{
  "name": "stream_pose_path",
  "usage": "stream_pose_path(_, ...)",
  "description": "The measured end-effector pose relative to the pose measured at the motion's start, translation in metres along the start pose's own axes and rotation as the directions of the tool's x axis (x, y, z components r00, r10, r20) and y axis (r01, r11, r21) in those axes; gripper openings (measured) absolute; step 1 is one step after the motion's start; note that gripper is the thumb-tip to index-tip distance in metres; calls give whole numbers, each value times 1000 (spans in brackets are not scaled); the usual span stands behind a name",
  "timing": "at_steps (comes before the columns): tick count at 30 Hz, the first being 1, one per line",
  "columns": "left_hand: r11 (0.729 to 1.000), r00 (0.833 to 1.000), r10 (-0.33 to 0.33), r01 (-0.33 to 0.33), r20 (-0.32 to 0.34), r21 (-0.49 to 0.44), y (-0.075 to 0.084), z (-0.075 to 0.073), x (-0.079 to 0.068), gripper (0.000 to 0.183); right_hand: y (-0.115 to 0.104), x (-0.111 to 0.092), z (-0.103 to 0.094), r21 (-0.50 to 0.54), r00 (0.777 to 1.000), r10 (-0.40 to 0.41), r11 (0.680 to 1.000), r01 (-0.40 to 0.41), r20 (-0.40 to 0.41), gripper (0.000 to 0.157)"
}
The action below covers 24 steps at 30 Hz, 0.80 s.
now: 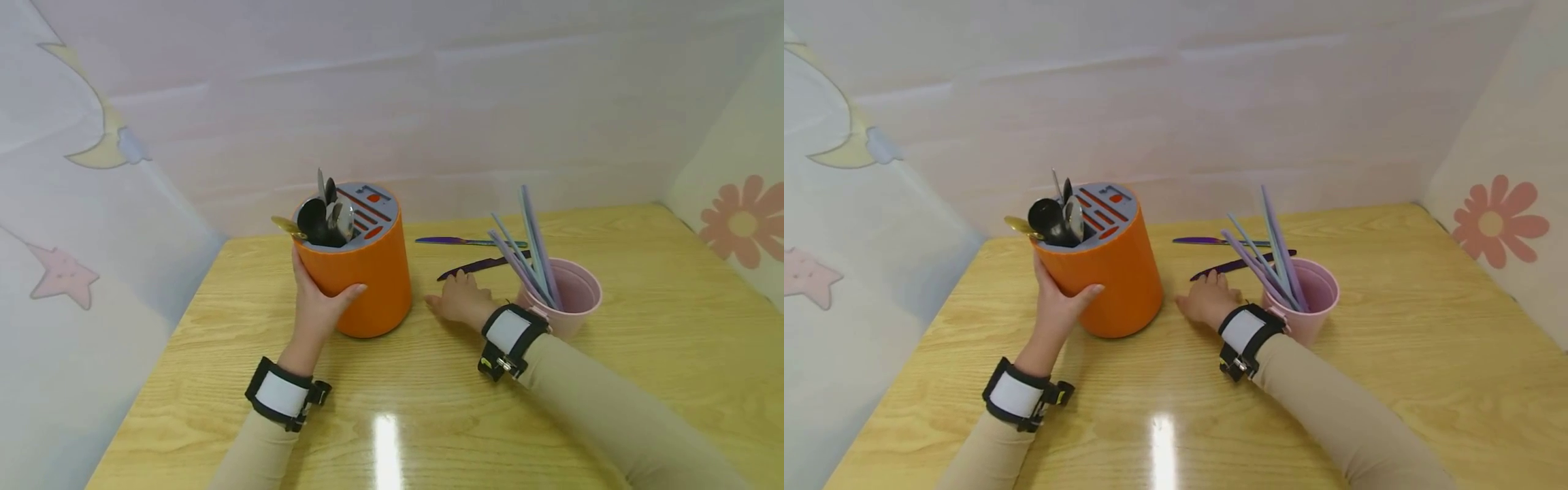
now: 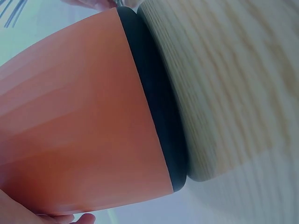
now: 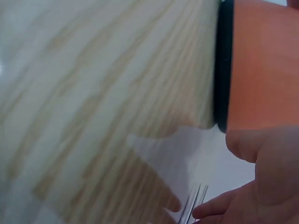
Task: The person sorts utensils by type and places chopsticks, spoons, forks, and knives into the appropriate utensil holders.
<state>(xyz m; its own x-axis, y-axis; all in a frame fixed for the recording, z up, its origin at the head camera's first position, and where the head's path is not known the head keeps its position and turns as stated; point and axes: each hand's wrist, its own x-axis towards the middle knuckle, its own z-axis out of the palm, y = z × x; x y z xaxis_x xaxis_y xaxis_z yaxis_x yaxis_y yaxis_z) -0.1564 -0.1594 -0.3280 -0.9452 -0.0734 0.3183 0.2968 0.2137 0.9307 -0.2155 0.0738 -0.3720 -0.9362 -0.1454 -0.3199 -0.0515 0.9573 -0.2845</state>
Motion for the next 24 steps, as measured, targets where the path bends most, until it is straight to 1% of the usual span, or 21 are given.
stream_pose_path(4,1000,1000,-2,2,4,5,-1,-2,0,144,0,-2,3,-22,1000,-4,1000,4,-13,78)
stream_pose_path(7,1000,1000,6,-6,5,7,-2,-2,0,144,-3,-7,5,-37,999,-41,999,40,-30,75)
stream_pose_path(11,1000,1000,18,-18,3,4,-2,-3,0,144,-8,-17,5,-3,995,-95,995,95,-12,70)
stream_pose_path(13,1000,1000,25,-25,4,0,-2,-3,1,144,-9,-19,4,33,995,-104,994,104,-3,69)
stream_pose_path(16,999,999,34,-34,8,-5,-2,-3,1,142,-7,-18,2,56,994,-103,993,104,-26,70)
stream_pose_path(19,999,999,34,-34,7,-5,-2,-2,0,142,-4,-15,1,41,995,-85,995,87,-54,72)
stream_pose_path(21,999,999,37,-37,5,-4,-3,-3,0,142,-1,-12,2,17,996,-73,997,74,-53,72)
stream_pose_path(24,999,999,34,-34,2,-1,-14,-4,4,142,1,-12,4,-15,997,-69,998,68,-39,72)
